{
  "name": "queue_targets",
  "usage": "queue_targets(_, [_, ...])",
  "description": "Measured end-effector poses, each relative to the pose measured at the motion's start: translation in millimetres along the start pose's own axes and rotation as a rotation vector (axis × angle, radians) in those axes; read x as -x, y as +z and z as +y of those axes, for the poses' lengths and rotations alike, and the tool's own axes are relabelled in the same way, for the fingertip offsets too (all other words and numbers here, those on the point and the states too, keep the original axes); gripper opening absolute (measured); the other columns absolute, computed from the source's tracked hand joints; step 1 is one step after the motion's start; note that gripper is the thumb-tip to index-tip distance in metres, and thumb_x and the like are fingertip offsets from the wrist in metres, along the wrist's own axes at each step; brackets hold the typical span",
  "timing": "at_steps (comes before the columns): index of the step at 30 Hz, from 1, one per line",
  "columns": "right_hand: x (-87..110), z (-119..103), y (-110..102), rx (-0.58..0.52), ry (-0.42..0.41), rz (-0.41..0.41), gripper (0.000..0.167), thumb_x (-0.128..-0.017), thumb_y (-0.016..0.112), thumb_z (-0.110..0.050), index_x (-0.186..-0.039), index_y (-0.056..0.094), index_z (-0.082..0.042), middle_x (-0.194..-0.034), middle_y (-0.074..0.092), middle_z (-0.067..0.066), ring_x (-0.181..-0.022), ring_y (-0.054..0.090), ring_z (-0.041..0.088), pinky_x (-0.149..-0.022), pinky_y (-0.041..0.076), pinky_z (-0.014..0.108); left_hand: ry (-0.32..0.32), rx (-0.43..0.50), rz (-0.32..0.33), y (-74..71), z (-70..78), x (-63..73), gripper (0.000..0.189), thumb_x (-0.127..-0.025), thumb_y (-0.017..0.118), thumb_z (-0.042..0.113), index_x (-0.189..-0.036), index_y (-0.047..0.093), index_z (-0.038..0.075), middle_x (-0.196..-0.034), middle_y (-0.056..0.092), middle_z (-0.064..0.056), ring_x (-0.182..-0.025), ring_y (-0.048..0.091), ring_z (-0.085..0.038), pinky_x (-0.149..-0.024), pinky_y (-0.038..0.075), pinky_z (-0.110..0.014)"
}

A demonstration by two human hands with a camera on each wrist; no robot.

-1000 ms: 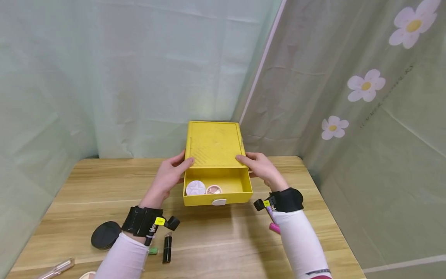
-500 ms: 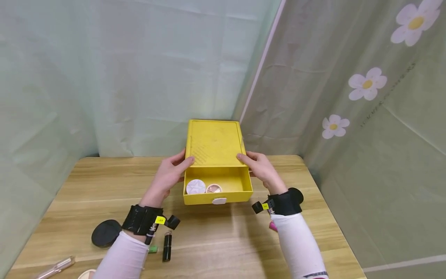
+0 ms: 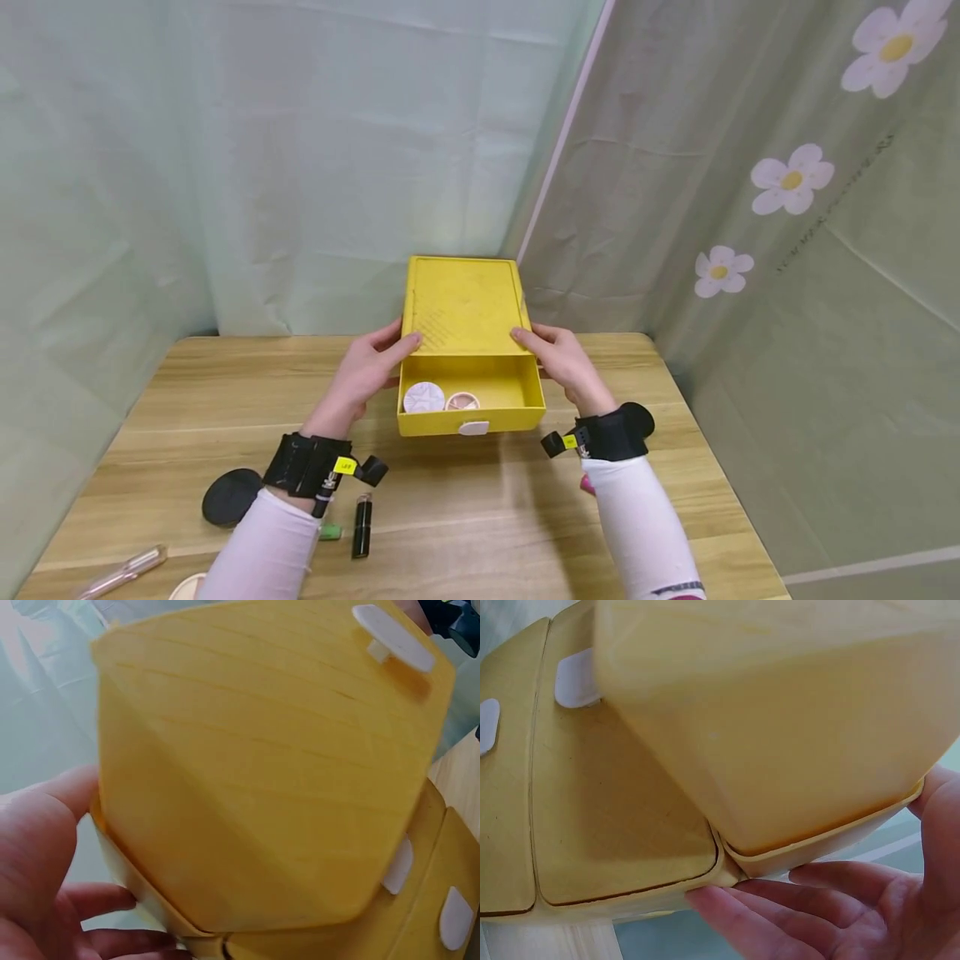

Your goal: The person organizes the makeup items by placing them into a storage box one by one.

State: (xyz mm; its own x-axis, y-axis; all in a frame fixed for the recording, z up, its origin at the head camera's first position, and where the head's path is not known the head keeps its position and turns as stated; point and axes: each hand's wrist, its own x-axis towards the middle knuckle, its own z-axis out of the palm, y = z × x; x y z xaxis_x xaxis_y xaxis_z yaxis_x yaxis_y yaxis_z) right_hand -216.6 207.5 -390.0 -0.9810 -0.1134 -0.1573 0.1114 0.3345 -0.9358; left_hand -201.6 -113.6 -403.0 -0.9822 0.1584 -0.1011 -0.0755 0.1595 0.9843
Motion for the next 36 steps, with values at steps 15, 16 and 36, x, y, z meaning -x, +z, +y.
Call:
queue_targets(15, [4.8,-0.1,-1.7,-0.02,0.0,0.066,0.076,-0.101,0.071,-0.055,-0.158,0.054,-0.007,-0.146,0.064,0.015,-0.125,0.065,0.034,-0.102,0.056,0.054,0.108,-0.175,-0.148,-73.5,7.3,38.0,0.055,-0.111,0.06,0.038,-0.147,0.061,-0.004,-0.15,0.061,-0.021,-0.131,0.064,-0.032,-0.103,0.056,-0.046])
queue_targets(16, [5.3,-0.4,-2.6,-0.018,-0.001,0.069,0.077,-0.101,0.071,-0.055,-0.158,0.053,-0.006,-0.147,0.063,0.015,-0.126,0.064,0.034,-0.103,0.056,0.054,0.115,-0.185,-0.149,-80.7,5.9,43.3,0.053,-0.112,0.059,0.037,-0.145,0.062,-0.005,-0.148,0.063,-0.02,-0.128,0.066,-0.028,-0.101,0.057,-0.042])
queue_targets(36, [8.9,-2.0,-3.5,-0.023,0.001,0.092,0.078,-0.1,0.07,-0.058,-0.159,0.053,-0.01,-0.148,0.062,0.012,-0.126,0.062,0.032,-0.102,0.055,0.051,0.102,-0.631,-0.192,-161.5,-53.4,139.4,0.024,-0.1,0.079,0.022,-0.118,0.078,0.006,-0.097,0.075,0.005,-0.081,0.066,-0.007,-0.064,0.055,-0.029])
